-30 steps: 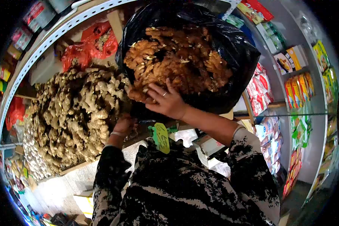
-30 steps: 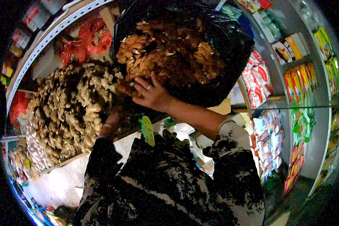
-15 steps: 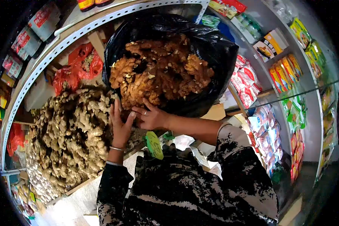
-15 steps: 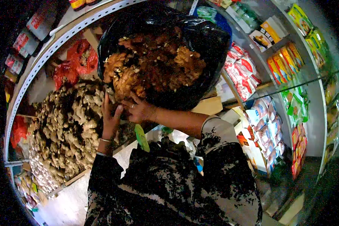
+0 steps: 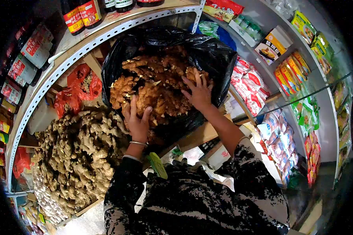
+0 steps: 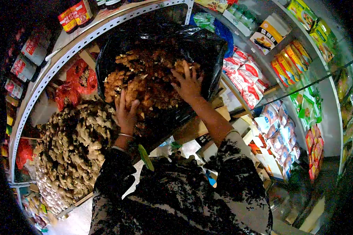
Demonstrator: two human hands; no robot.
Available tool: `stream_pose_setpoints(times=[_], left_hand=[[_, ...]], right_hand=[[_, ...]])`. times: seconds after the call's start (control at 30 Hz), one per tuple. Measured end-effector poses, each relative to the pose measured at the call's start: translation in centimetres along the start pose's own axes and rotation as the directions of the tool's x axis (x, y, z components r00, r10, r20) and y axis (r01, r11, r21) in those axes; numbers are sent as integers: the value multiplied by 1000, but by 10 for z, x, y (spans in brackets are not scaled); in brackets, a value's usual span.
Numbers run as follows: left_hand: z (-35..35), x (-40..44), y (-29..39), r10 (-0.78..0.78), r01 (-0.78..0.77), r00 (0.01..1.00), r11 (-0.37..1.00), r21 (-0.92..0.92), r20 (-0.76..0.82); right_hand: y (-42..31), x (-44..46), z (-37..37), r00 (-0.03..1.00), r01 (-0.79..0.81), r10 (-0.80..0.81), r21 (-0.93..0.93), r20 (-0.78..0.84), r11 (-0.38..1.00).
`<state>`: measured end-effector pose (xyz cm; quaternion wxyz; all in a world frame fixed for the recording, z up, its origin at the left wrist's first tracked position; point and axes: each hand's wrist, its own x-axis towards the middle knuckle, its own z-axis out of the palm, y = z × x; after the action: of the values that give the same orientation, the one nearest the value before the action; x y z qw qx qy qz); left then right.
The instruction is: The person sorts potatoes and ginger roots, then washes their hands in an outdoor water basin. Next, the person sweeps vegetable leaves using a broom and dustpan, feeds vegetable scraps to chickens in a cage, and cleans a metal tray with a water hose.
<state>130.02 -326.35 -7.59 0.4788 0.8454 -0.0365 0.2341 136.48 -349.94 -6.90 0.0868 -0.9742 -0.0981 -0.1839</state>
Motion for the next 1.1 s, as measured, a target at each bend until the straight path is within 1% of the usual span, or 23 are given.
stream_pose_setpoints(times=[0.03, 0.1, 0.13, 0.17, 0.2, 0.23, 0.27, 0.33, 0.37, 0.43, 0.5, 0.57, 0.6, 0.67, 0.7, 0.73, 0.77, 0.8, 0.9, 0.93, 1.0, 1.03, 1.1], left_hand=[[4, 7, 4, 24, -24, 1000, 1000, -7, 4], [18, 19, 8, -85, 85, 996, 996, -3, 10], [28, 27, 7, -145, 145, 989, 987, 66, 2], [37, 31, 6, -205, 204, 979, 970, 133, -12], [36, 35, 23, -322, 320, 946, 945, 73, 26], [41, 36, 22, -325, 322, 945, 943, 82, 26], [48, 40, 19, -352, 346, 936, 912, 218, -14], [56, 44, 17, -381, 387, 920, 841, 379, -95], [56, 41, 16, -381, 387, 920, 841, 378, -93], [50, 34, 8, -266, 281, 960, 898, 339, -91], [39, 29, 0, -222, 226, 974, 926, 303, -50], [29, 27, -7, -228, 199, 971, 937, 287, 70], [18, 28, 5, -314, 265, 941, 916, 300, 128], [4, 26, 21, -334, 260, 929, 894, 366, 158], [0, 26, 23, -348, 242, 918, 872, 427, 191], [3, 23, 15, -297, 187, 935, 876, 444, 193], [3, 25, 15, -311, 203, 934, 868, 453, 178], [5, 27, 19, -320, 184, 927, 842, 508, 195], [16, 33, 23, -333, 167, 924, 791, 589, 186], [18, 34, 22, -326, 177, 929, 807, 563, 175], [20, 30, 16, -255, 110, 954, 788, 606, 158], [18, 30, 16, -263, 117, 952, 784, 609, 155], [14, 35, 21, -395, 207, 887, 802, 560, 238]], right_hand=[[5, 9, 4, 1000, 2, -2, 5, -1, 1000], [14, 25, 13, 996, 6, -9, -31, -87, 1000], [19, 36, 18, 990, -30, 6, -166, -141, 986], [26, 54, 20, 991, -25, 3, -163, -135, 986], [30, 76, 15, 989, -150, 150, -98, -12, 984], [31, 91, 10, 950, -284, 288, -49, 122, 957], [29, 100, 8, 949, -286, 289, -42, 125, 957], [21, 115, 3, 882, -391, 350, 74, 314, 918], [12, 109, 6, 882, -392, 352, 72, 314, 917], [-15, 87, 12, 940, -170, 204, -145, 273, 975], [-17, 73, 9, 948, -122, 167, -175, 271, 977], [-3, 67, -1, 935, -228, 159, 195, 318, 954], [12, 60, 14, 988, -153, 148, 133, 48, 979], [27, 39, -19, 977, -209, 214, 184, -10, 960], [30, 29, -36, 957, -287, 289, 105, -9, 952], [56, 17, -23, 975, -206, 187, -172, -124, 963], [65, 11, -31, 968, -180, 118, -284, -222, 942], [76, 11, -35, 923, -375, 378, -45, 72, 926], [97, 9, -34, 862, -472, 431, 113, 266, 874], [96, 13, -32, 872, -455, 414, 120, 263, 882], [94, 13, -28, 962, -272, 272, -15, -6, 962], [80, 17, -35, 964, -267, 267, -12, 1, 964], [32, 36, -58, 964, -267, 260, 255, 63, 929]])
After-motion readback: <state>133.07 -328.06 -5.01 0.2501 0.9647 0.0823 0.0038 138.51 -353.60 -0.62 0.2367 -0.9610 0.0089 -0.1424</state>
